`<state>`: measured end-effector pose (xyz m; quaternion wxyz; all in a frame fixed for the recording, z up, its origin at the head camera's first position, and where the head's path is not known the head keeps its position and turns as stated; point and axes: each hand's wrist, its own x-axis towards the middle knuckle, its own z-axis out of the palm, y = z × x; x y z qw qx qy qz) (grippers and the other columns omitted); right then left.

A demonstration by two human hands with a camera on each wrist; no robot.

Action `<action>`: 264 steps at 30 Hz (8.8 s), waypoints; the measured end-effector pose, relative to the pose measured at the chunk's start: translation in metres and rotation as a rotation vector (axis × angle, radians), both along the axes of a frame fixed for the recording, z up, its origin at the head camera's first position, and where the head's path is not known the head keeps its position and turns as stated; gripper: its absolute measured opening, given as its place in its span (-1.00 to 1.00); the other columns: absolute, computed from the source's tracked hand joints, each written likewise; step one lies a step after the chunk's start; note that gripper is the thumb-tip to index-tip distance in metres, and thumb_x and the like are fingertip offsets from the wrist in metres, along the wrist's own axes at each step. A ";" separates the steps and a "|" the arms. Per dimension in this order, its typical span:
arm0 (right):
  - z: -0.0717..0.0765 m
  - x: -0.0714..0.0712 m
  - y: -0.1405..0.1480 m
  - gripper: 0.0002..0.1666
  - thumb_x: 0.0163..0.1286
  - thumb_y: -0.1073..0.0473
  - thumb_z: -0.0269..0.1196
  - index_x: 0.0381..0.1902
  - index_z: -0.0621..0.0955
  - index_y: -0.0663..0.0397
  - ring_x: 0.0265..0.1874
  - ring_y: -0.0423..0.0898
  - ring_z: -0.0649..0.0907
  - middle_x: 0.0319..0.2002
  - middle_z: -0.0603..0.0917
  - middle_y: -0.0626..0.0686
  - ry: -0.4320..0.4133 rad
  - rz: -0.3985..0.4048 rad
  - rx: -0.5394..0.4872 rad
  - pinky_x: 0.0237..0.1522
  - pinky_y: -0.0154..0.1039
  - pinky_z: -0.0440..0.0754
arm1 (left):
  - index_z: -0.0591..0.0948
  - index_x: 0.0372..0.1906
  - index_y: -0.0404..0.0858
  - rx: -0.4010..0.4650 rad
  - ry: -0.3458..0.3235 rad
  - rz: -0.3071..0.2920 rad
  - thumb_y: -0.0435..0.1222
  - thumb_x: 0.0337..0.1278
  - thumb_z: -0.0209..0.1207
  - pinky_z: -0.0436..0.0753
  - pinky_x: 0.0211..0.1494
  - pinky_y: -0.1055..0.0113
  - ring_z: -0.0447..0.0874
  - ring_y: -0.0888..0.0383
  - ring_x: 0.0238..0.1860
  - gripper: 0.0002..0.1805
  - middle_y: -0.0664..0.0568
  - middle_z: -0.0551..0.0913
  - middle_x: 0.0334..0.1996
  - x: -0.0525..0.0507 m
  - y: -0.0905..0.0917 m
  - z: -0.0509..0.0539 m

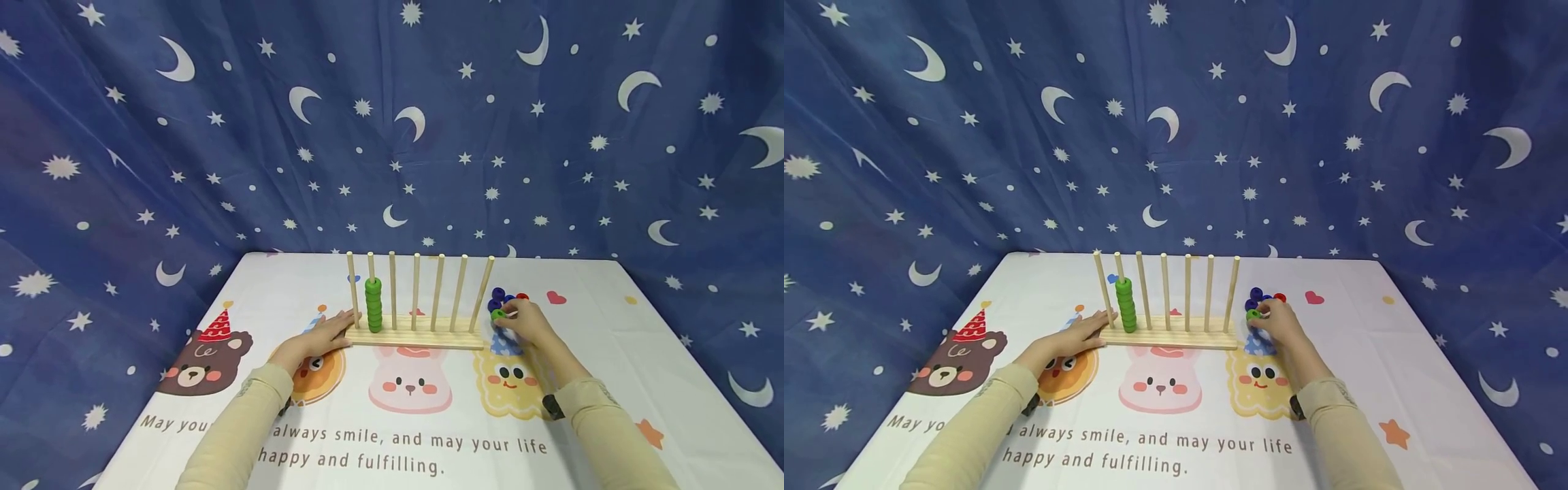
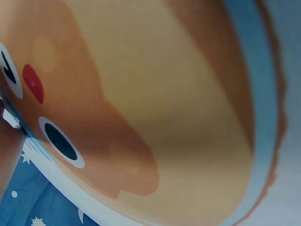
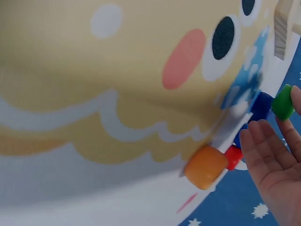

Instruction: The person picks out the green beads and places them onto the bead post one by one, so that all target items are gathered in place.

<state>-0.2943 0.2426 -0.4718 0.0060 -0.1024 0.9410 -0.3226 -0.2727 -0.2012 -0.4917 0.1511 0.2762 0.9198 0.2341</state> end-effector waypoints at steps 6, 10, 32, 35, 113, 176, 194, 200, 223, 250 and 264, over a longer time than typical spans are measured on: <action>0.013 0.001 -0.001 -0.68 0.13 0.24 0.36 -0.28 0.61 0.44 -0.35 0.10 0.66 -0.36 0.68 0.27 0.067 0.015 0.034 -0.20 -0.03 0.65 | 0.07 0.47 -0.26 -0.004 0.001 0.008 -0.16 0.37 -0.02 -0.25 0.43 -0.29 -0.13 -0.26 0.48 -0.33 -0.23 -0.06 0.49 0.000 -0.001 -0.001; 0.019 0.003 -0.002 -0.66 0.14 0.25 0.35 -0.24 0.60 0.47 -0.33 0.12 0.68 -0.35 0.69 0.30 0.082 0.020 0.011 -0.19 -0.02 0.67 | 0.07 0.47 -0.27 -0.004 0.001 0.008 -0.15 0.37 -0.02 -0.25 0.43 -0.30 -0.14 -0.26 0.48 -0.32 -0.23 -0.06 0.49 0.000 -0.001 -0.001; 0.049 0.030 -0.009 -0.64 0.16 0.33 0.31 -0.12 0.58 0.51 -0.34 0.15 0.69 -0.29 0.69 0.35 0.179 0.031 -0.058 -0.21 -0.01 0.69 | 0.08 0.46 -0.26 0.010 0.005 -0.002 -0.16 0.35 0.00 -0.25 0.43 -0.31 -0.13 -0.27 0.47 -0.32 -0.22 -0.04 0.49 -0.001 -0.002 -0.003; 0.054 0.035 -0.011 -0.62 0.16 0.34 0.32 -0.09 0.58 0.49 -0.33 0.14 0.69 -0.29 0.69 0.34 0.193 0.025 -0.056 -0.21 -0.02 0.69 | 0.08 0.47 -0.25 0.007 0.004 -0.004 -0.16 0.36 0.00 -0.25 0.43 -0.30 -0.14 -0.27 0.47 -0.32 -0.21 -0.05 0.49 -0.002 -0.002 -0.004; 0.099 0.052 -0.136 -0.61 0.13 0.35 0.36 -0.05 0.61 0.31 -0.17 0.08 0.69 -0.15 0.71 0.20 0.367 0.294 -0.292 -0.04 -0.11 0.66 | 0.05 0.47 -0.29 -0.023 -0.001 0.010 -0.12 0.38 -0.04 -0.24 0.43 -0.31 -0.13 -0.28 0.47 -0.31 -0.26 -0.05 0.48 -0.001 -0.001 -0.003; 0.156 0.008 -0.198 -0.63 0.25 0.17 0.30 -0.01 0.60 0.23 -0.05 0.03 0.67 -0.07 0.69 0.15 0.292 0.371 -0.159 0.10 -0.12 0.60 | 0.12 0.46 -0.20 0.099 -0.026 -0.013 -0.06 0.34 -0.01 -0.32 0.41 -0.32 -0.17 -0.30 0.47 -0.31 -0.22 -0.05 0.49 -0.004 0.000 0.000; 0.155 0.004 -0.206 -0.65 0.26 0.16 0.29 -0.03 0.61 0.23 -0.07 0.01 0.68 -0.12 0.70 0.13 0.279 0.401 -0.143 0.07 -0.14 0.61 | 0.11 0.45 -0.29 0.026 0.003 0.012 -0.19 0.35 0.01 -0.25 0.42 -0.32 -0.13 -0.32 0.46 -0.34 -0.29 -0.04 0.47 -0.002 0.004 0.003; 0.154 0.004 -0.209 -0.65 0.27 0.16 0.29 -0.02 0.61 0.23 -0.06 0.01 0.67 -0.11 0.70 0.13 0.240 0.408 -0.135 0.08 -0.09 0.60 | 0.12 0.45 -0.29 0.020 -0.022 0.029 -0.21 0.34 0.02 -0.25 0.42 -0.32 -0.13 -0.30 0.46 -0.34 -0.26 -0.04 0.48 0.003 0.001 0.006; 0.151 0.006 -0.206 -0.61 0.26 0.18 0.30 0.01 0.60 0.26 0.00 0.06 0.65 -0.02 0.67 0.19 0.291 0.421 -0.114 0.08 -0.14 0.60 | 0.09 0.46 -0.28 0.007 -0.035 0.034 -0.19 0.37 -0.01 -0.29 0.44 -0.27 -0.15 -0.28 0.47 -0.34 -0.24 -0.07 0.48 0.003 0.002 0.004; 0.150 0.016 -0.183 -0.66 0.27 0.21 0.28 -0.02 0.61 0.24 0.01 0.06 0.64 -0.01 0.67 0.18 0.411 0.380 -0.167 0.10 -0.10 0.59 | 0.10 0.45 -0.31 0.023 -0.041 0.026 -0.21 0.36 0.00 -0.28 0.42 -0.30 -0.15 -0.30 0.47 -0.35 -0.26 -0.05 0.48 0.001 0.004 0.005; 0.150 0.041 -0.161 -0.67 0.30 0.22 0.25 0.01 0.60 0.21 -0.07 0.01 0.64 -0.04 0.68 0.14 0.551 0.334 -0.118 -0.02 -0.12 0.63 | 0.14 0.45 -0.26 0.021 0.006 0.018 -0.18 0.32 0.06 -0.23 0.42 -0.33 -0.10 -0.29 0.46 -0.33 -0.24 0.03 0.47 -0.009 0.003 0.007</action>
